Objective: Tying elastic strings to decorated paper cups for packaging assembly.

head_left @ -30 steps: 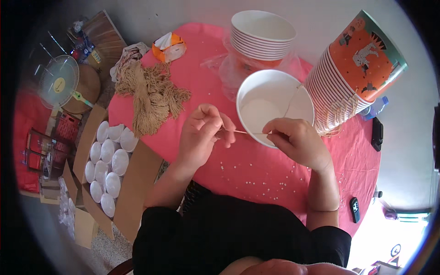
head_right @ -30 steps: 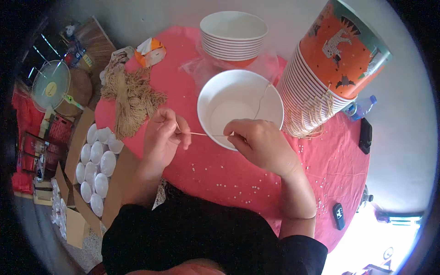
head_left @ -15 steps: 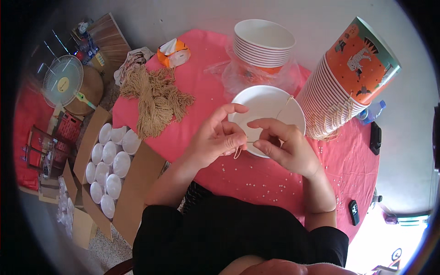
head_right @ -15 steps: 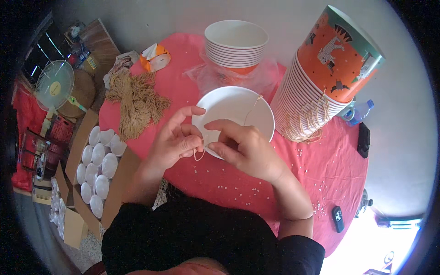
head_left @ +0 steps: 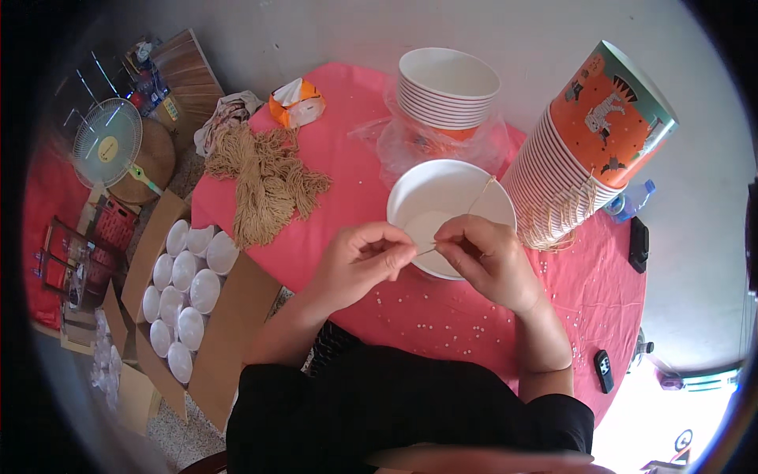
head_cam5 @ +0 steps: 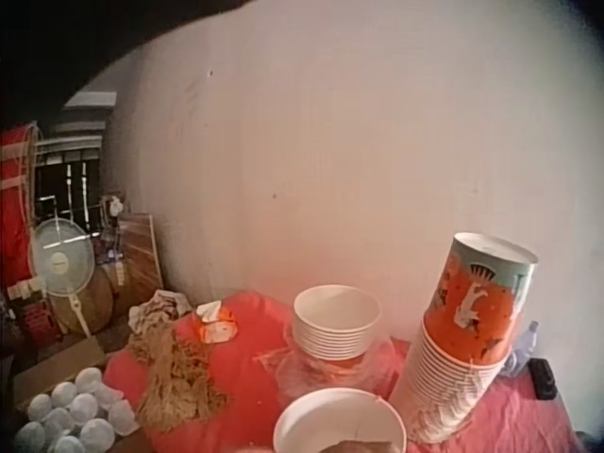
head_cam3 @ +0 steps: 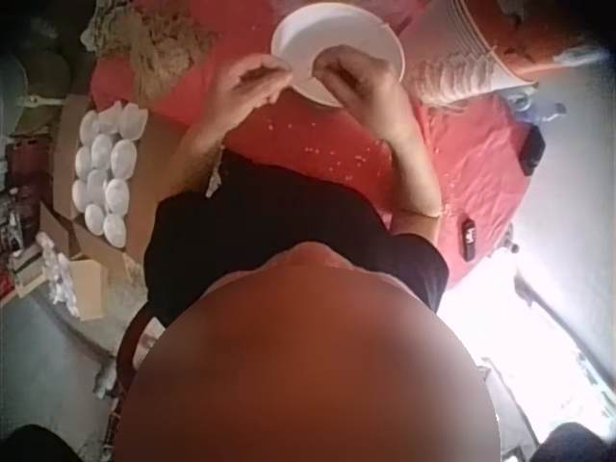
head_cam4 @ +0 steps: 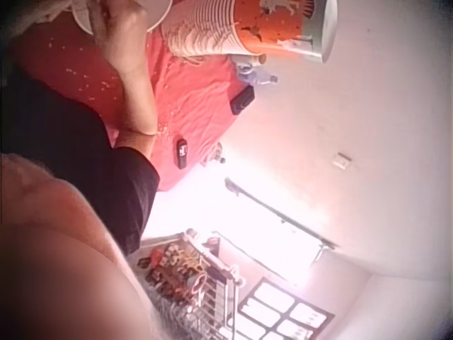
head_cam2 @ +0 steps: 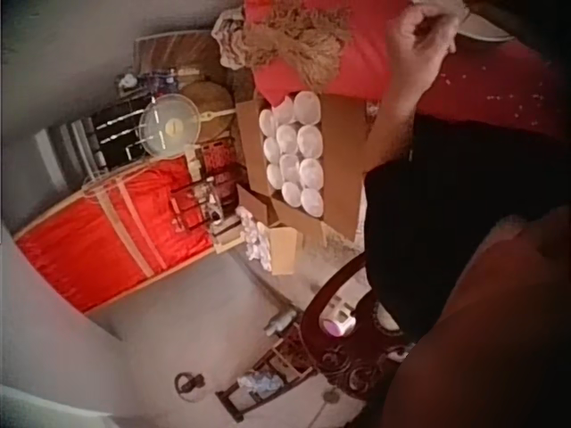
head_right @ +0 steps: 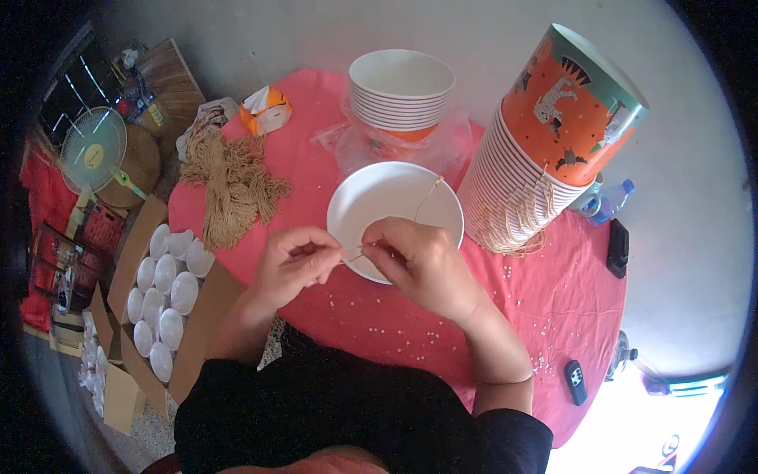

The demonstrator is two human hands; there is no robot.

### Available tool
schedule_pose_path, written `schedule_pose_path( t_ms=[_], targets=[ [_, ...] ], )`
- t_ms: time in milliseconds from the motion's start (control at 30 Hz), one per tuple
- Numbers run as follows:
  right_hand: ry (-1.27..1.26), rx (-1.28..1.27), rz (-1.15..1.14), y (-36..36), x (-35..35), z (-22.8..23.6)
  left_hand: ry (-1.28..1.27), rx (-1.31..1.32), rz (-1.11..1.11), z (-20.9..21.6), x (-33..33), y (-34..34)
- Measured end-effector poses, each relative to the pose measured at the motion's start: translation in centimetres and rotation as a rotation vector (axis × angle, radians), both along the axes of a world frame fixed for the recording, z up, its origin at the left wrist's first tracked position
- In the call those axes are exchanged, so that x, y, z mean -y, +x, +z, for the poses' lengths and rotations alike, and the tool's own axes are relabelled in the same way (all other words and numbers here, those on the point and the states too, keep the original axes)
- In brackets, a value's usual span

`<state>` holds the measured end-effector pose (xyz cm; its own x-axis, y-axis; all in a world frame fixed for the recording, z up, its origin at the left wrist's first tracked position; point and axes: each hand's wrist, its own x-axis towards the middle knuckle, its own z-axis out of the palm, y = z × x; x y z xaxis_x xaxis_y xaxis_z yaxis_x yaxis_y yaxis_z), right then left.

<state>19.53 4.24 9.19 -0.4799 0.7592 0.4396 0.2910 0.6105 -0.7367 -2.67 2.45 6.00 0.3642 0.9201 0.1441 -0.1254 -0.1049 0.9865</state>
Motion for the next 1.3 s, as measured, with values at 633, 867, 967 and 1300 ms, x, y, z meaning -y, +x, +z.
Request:
schedule_pose_path(
  t_ms=[633,867,967,1300],
  targets=[
    [0.11,-0.096,-0.045,-0.1,-2.2,-0.5,0.15,-0.202,0.155,-0.1,-0.5,2.0],
    [0.28,-0.003,0.079,0.3,-1.4,0.2,-0.084,0.083,0.084,-0.9,-1.1,1.1],
    [0.544,0.144,-0.026,-0.3,-1.2,0.4,-0.099,0.073,0.079,-0.8,-1.0,1.1],
    [0.436,0.154,-0.012,0.3,-1.2,0.5,-0.041,0.026,0.072,-0.4,-0.8,1.0]
  ],
)
